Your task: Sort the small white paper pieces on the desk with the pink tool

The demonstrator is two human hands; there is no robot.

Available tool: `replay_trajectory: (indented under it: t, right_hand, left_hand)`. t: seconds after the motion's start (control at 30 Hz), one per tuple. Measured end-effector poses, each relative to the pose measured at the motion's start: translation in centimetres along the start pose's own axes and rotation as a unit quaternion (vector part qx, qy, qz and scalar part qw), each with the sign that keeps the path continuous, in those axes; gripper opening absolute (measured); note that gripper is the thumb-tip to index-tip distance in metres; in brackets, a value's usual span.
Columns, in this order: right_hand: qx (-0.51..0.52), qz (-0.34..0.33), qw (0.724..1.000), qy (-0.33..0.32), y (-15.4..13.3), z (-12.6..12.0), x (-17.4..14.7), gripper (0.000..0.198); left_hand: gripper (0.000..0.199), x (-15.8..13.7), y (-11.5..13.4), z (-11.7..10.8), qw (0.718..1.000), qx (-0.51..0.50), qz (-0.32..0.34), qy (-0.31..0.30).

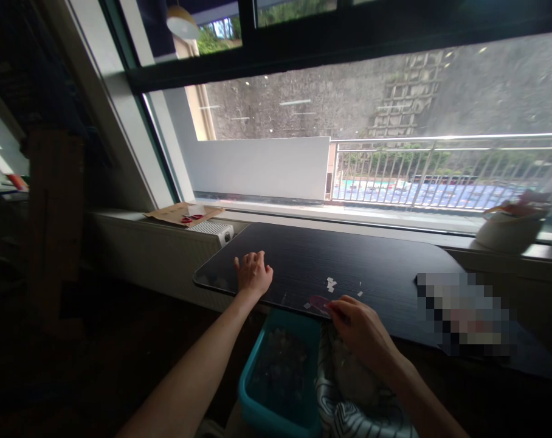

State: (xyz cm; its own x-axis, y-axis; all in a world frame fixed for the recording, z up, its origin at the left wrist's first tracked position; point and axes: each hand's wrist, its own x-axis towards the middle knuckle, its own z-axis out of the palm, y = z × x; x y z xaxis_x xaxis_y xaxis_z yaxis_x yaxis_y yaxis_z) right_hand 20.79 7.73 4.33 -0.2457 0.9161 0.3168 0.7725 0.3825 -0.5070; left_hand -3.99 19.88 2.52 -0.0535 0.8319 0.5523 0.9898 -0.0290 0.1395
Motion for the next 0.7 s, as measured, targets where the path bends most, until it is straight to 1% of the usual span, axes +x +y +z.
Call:
replay_trajectory:
  t: [0.13, 0.23, 0.33, 0.47, 0.53, 0.57, 0.63, 0.7]
  right_hand:
    - [0.020, 0.001, 1.000, -0.001, 0.1, -0.1, -0.2, 0.025]
    - [0.036, -0.013, 0.999, -0.017, 0.1, -0.1, -0.2, 0.025]
    - [0.044, -0.020, 0.999, -0.016, 0.1, 0.1, -0.2, 0.025]
    - [0.031, -0.017, 0.999, -0.002, 0.0, 0.4, 0.0, 0.026]
    - [0.031, -0.023, 0.999, -0.010, -0.1, 0.6, 0.0, 0.027]
    - [0.033, -0.027, 0.999, -0.014, -0.3, 0.7, 0.0, 0.027]
    - [0.037, -0.032, 0.999, -0.017, -0.5, 0.8, -0.1, 0.027]
    - [0.038, -0.035, 0.998, -0.020, -0.7, 0.8, -0.3, 0.025]
  left_hand:
    - [0.034, 0.2, -0.3, -0.1, 0.998, -0.060, -0.021, -0.013]
    - [0.024, 0.2, -0.3, -0.4, 0.995, -0.089, -0.024, -0.042]
    - [0.016, -0.8, -0.1, -1.3, 0.988, -0.124, 0.014, -0.087]
    - [0.016, -3.2, -0.2, -2.5, 0.972, -0.173, 0.101, -0.122]
    - [0.018, -4.0, -0.8, -2.9, 0.967, -0.185, 0.119, -0.126]
    - [0.021, -4.2, -1.1, -3.0, 0.968, -0.181, 0.116, -0.128]
    - [0.031, -4.3, -1.9, -3.2, 0.972, -0.156, 0.096, -0.146]
    - [0.046, -4.1, -2.5, -3.4, 0.971, -0.130, 0.080, -0.183]
